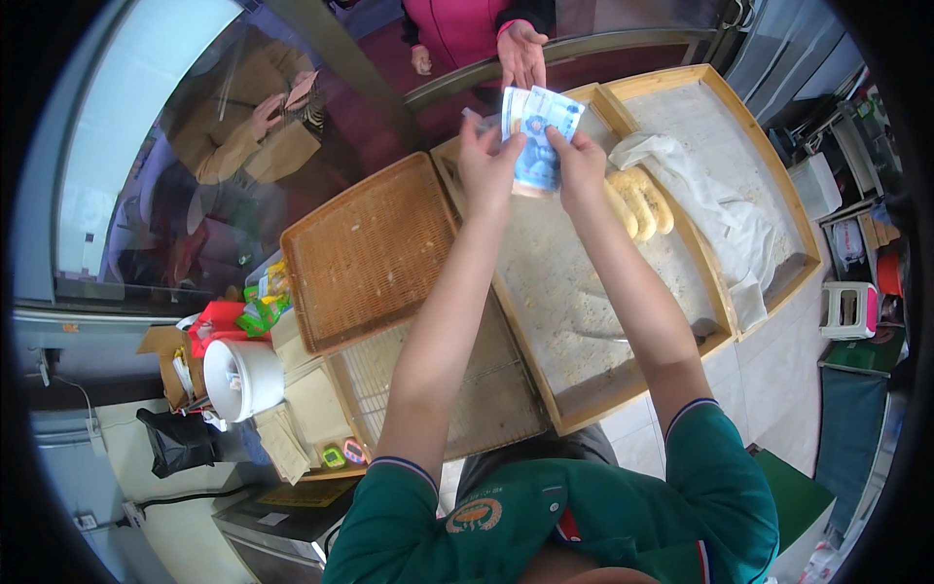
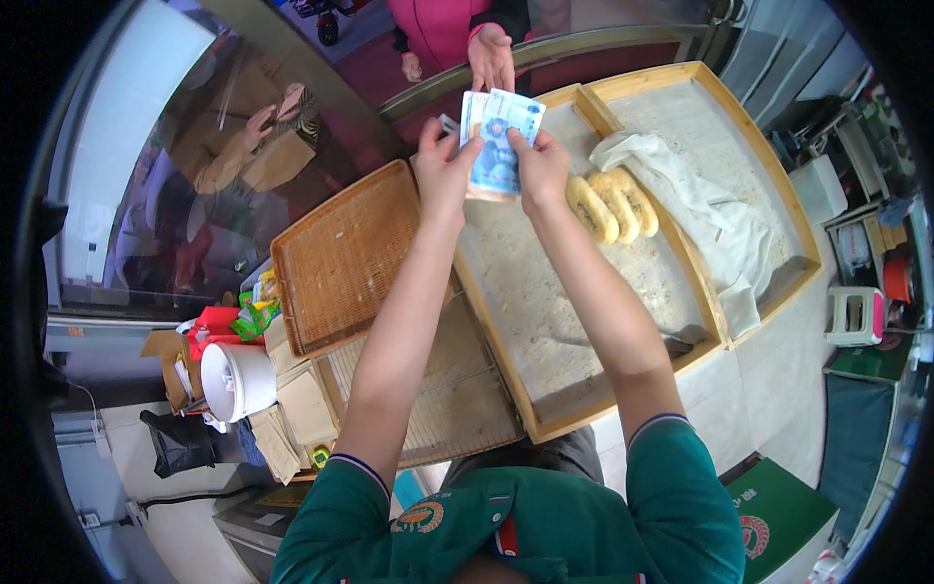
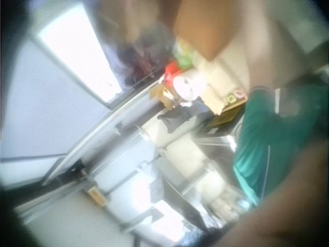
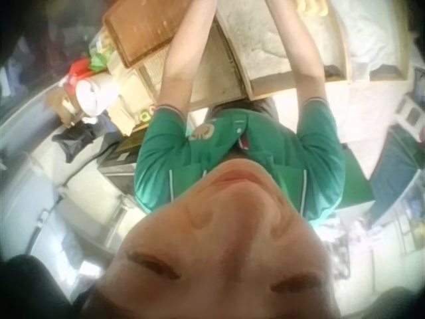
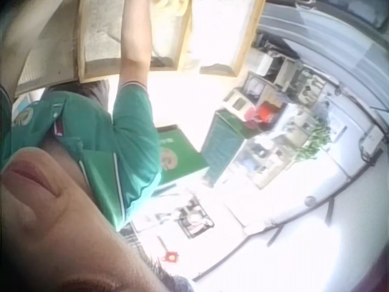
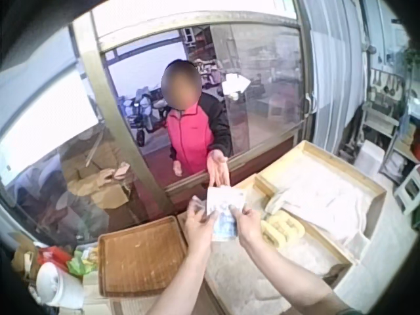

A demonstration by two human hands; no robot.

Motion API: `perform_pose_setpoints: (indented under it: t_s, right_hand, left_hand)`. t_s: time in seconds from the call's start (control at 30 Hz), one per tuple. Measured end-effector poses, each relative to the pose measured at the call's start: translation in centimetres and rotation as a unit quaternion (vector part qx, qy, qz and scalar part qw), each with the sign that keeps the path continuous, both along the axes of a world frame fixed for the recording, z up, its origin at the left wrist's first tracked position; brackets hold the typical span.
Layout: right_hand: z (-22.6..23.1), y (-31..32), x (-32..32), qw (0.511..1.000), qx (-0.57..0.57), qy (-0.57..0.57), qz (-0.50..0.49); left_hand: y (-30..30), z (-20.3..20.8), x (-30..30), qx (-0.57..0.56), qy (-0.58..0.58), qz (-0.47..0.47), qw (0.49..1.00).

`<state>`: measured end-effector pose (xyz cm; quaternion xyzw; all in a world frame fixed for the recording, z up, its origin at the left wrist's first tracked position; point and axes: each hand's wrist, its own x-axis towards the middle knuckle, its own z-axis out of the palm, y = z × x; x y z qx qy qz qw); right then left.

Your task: The person uses tongs to pick up round buns from a wooden tray, places them into paper and plastic bags, and hands the bags to customers. The person also handles cash, places it in a container, and later moves trays of dough balls and a container of filling on a stainless steel table.

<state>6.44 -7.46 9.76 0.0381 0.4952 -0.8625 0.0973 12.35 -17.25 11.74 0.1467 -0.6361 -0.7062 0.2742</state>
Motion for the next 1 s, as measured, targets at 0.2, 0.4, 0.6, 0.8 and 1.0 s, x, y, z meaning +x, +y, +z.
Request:
perform_pose_setpoints:
  t_s: [0.2, 0.4, 0.6, 0.8, 1.0]
  right_hand:
    - [-2.2, -1.6, -6.4, 0.998, 0.026, -0.003, -0.058]
    - [-2.6, -2.2, -9.0, 0.999, 0.013, -0.021, -0.03]
    - [-1.9, -2.3, -11.0, 0.998, -0.032, -0.037, 0.047]
    - [3.4, -0.9, -4.0, 0.978, 0.05, 0.201, 0.031]
    - [-3.6, 12.7, 10.9, 0.564, 0.411, 0.691, 0.187]
  left_hand:
    - [-1.0, -0.6, -4.0, 0.11, -0.189, -0.037, 0.975]
    - [-2.6, -2.0, -8.1, 0.201, -0.119, 0.073, 0.97]
    - [-5.5, -2.2, -8.4, 0.258, -0.065, 0.018, 0.964]
    - [-3.3, -0.3, -1.7, 0.315, 0.03, -0.074, 0.946]
    - [7.3, -2.0, 16.6, 0.482, -0.071, -0.348, 0.801]
